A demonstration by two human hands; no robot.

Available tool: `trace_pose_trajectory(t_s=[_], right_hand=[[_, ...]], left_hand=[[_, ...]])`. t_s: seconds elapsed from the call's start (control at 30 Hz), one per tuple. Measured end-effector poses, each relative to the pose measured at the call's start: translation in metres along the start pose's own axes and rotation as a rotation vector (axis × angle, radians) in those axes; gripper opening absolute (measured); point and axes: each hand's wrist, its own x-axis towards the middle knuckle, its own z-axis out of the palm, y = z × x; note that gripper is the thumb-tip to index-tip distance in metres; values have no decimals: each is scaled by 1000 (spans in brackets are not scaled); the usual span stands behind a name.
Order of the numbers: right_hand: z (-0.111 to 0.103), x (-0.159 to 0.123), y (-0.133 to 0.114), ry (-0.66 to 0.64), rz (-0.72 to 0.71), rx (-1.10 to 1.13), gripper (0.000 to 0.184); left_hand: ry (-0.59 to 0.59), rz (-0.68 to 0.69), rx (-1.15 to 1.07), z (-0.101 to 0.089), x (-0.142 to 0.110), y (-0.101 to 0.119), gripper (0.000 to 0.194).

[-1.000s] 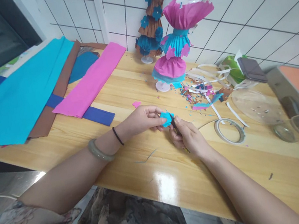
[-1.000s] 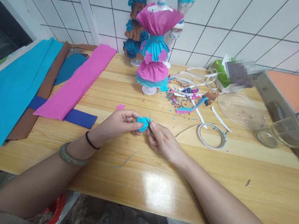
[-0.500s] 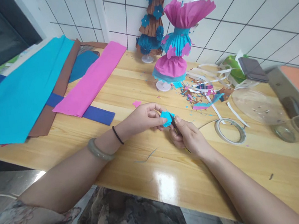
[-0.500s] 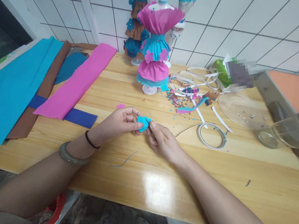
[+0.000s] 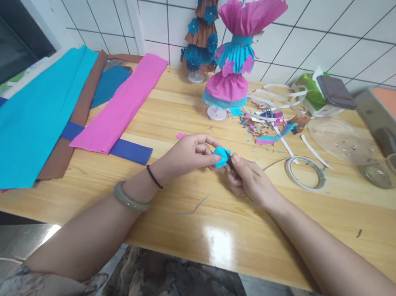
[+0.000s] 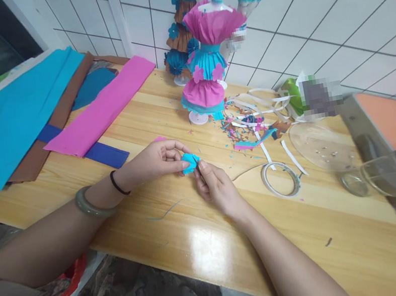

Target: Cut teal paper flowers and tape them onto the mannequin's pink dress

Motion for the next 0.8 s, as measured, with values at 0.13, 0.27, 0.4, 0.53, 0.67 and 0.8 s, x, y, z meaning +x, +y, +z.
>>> trace_pose_trajectory(t_s=[0.13,0.27,0.4,0.53,0.67,0.8], right_hand=[[0,0,0,2,1,3,48],[1,-1,1,-4,5,36,47],[1,-1,0,-18,13,31,47],[0,-1,-1,-27,5,-11,48],[0,-1,0,-28,-8,-19,48],[-1,-1,0,-27,-9,-17,49]], left_hand=[[10,-24,-26,1,0,-1,22],[47,-63,-45,2,1,-3,14],[63,-72,-60,2,2,-4,15],[60,-67,-91,2,1,-3,17],[34,-58,-56,1,-1,0,15],[9,-49,-29,-1,-1,1,15]])
